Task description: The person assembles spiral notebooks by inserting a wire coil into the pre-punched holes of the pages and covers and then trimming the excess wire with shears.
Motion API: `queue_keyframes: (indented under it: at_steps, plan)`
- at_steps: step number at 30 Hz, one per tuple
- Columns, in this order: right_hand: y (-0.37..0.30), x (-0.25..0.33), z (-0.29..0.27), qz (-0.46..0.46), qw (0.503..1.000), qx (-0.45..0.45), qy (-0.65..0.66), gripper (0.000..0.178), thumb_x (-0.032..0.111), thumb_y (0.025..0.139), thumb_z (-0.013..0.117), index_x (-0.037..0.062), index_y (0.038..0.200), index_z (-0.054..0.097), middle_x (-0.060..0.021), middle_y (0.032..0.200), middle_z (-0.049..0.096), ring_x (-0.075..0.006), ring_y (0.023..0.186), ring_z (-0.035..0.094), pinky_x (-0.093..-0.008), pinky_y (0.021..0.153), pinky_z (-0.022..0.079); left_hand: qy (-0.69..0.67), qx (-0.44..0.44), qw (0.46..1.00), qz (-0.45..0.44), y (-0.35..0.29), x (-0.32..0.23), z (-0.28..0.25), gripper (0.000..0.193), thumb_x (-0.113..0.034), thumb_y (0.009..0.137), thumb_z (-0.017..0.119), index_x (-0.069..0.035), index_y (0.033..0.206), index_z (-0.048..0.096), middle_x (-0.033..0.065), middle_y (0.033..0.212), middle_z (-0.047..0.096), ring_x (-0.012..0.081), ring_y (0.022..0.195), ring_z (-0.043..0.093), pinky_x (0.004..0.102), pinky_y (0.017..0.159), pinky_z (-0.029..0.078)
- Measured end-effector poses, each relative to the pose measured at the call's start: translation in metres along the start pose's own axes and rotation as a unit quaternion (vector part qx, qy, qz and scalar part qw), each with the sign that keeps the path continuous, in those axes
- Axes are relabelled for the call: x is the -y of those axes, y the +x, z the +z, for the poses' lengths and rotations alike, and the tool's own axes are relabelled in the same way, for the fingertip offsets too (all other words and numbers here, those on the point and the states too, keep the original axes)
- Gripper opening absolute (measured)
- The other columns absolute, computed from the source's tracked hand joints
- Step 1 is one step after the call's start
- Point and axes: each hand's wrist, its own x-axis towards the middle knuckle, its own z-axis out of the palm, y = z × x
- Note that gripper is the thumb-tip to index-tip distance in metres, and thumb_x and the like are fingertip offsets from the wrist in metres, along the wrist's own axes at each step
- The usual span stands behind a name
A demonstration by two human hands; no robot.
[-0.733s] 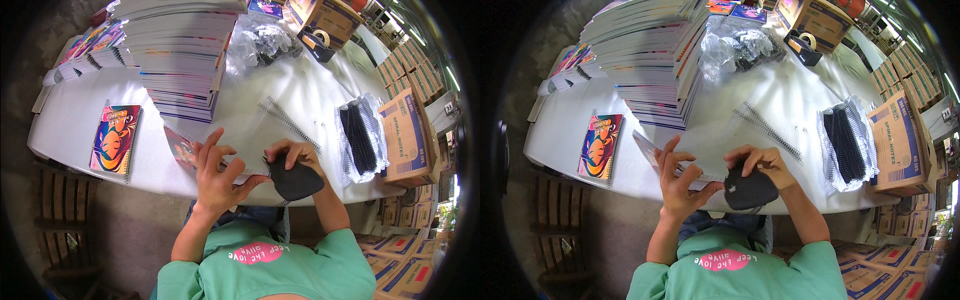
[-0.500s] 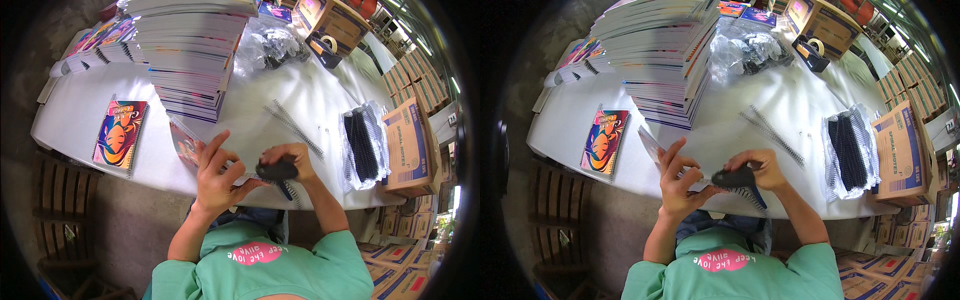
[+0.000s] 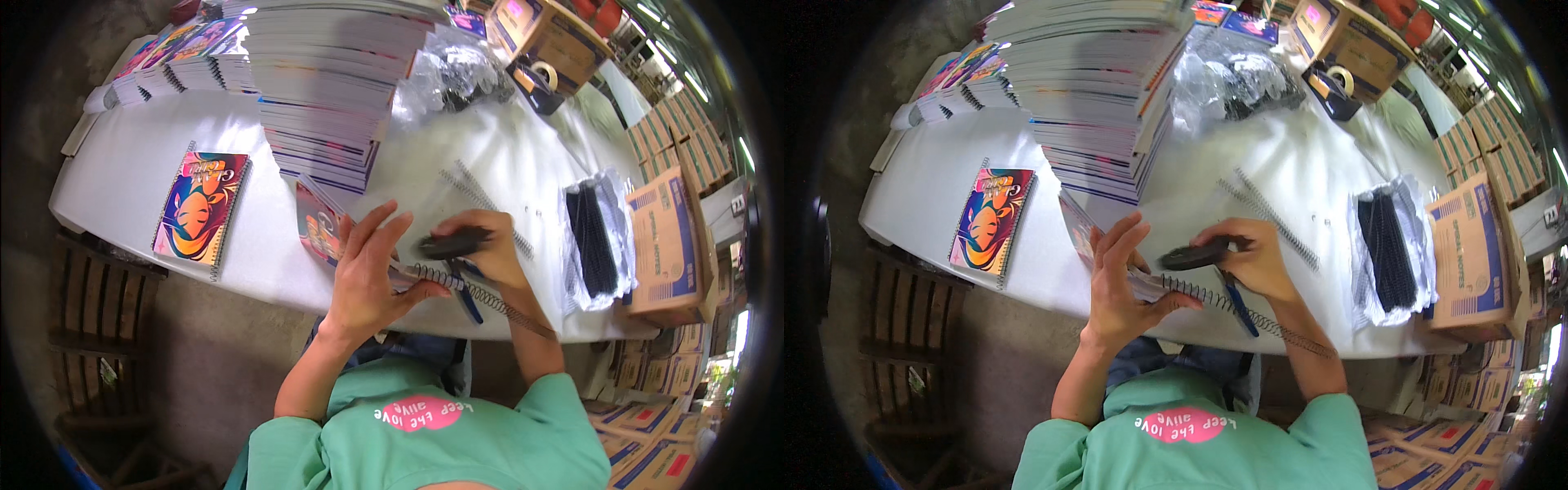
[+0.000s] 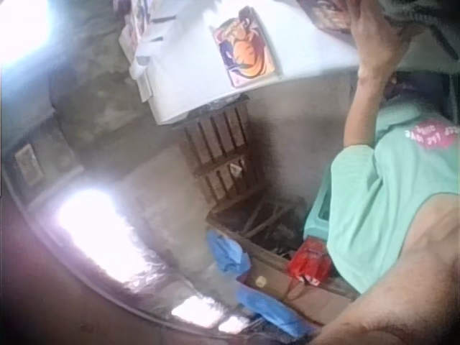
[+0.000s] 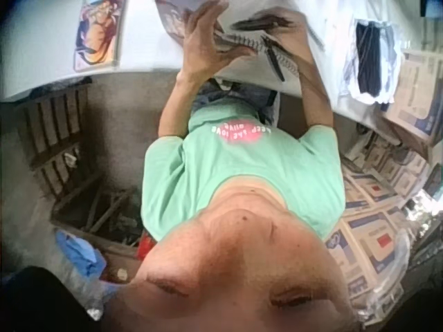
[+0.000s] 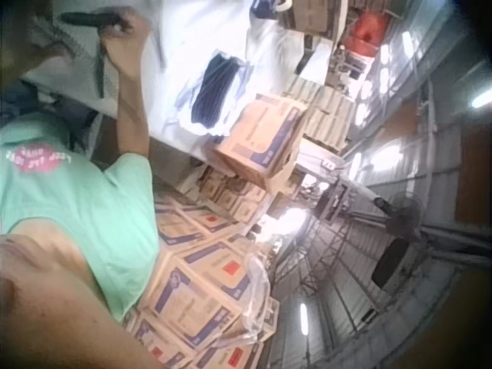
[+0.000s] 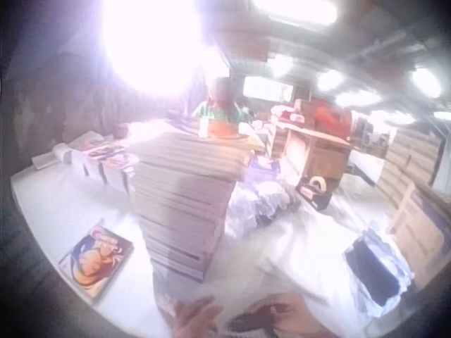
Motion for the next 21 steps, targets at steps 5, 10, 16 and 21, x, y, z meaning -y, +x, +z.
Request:
queue_keyframes:
  at_steps: [5,10,16,21]
  plan:
    - [0.004,0.01,0.005,-0.005,0.995,0.068,0.073,0.014,-0.012,0.071,0.06,-0.0018,0.08,0.066,-0.0153,0.084,0.067,-0.0255,0.084,0.067,-0.0365,0.08,0.053,0.123,0.022,0.992,-0.004,0.01,-0.001,-0.02,0.073,-0.047,0.044,0.085,-0.01,0.102,0.061,0.0089,0.103,0.054,0.0312,0.118,0.045,0.0551,0.104,0.022]
    - [0.013,-0.006,0.012,-0.142,0.943,0.076,0.29,0.022,-0.01,0.068,0.066,0.0005,0.087,0.066,-0.015,0.088,0.067,-0.0282,0.087,0.066,-0.0401,0.086,0.052,0.137,-0.092,0.986,0.009,0.02,0.016,-0.036,0.059,-0.053,0.039,0.083,-0.011,0.072,0.059,0.0056,0.088,0.044,0.0305,0.101,0.042,0.0492,0.089,0.03]
    - [0.022,0.001,0.015,-0.157,0.958,0.132,0.201,0.016,0.012,0.07,0.072,0.0003,0.079,0.066,-0.0118,0.08,0.067,-0.0179,0.078,0.065,-0.0303,0.074,0.051,0.133,-0.124,0.981,0.073,0.019,0.018,-0.033,0.054,-0.052,0.039,0.082,-0.012,0.066,0.057,0.0073,0.103,0.048,0.0309,0.102,0.04,0.0456,0.084,0.031]
    - [0.018,0.0,0.014,-0.144,0.975,0.041,0.165,0.014,0.015,0.07,0.067,0.0008,0.074,0.066,-0.0088,0.07,0.064,-0.0157,0.071,0.064,-0.0303,0.062,0.051,0.13,-0.124,0.978,0.11,0.014,0.028,-0.025,0.054,-0.052,0.04,0.082,-0.013,0.068,0.057,0.009,0.112,0.048,0.0337,0.112,0.039,0.0465,0.087,0.031]
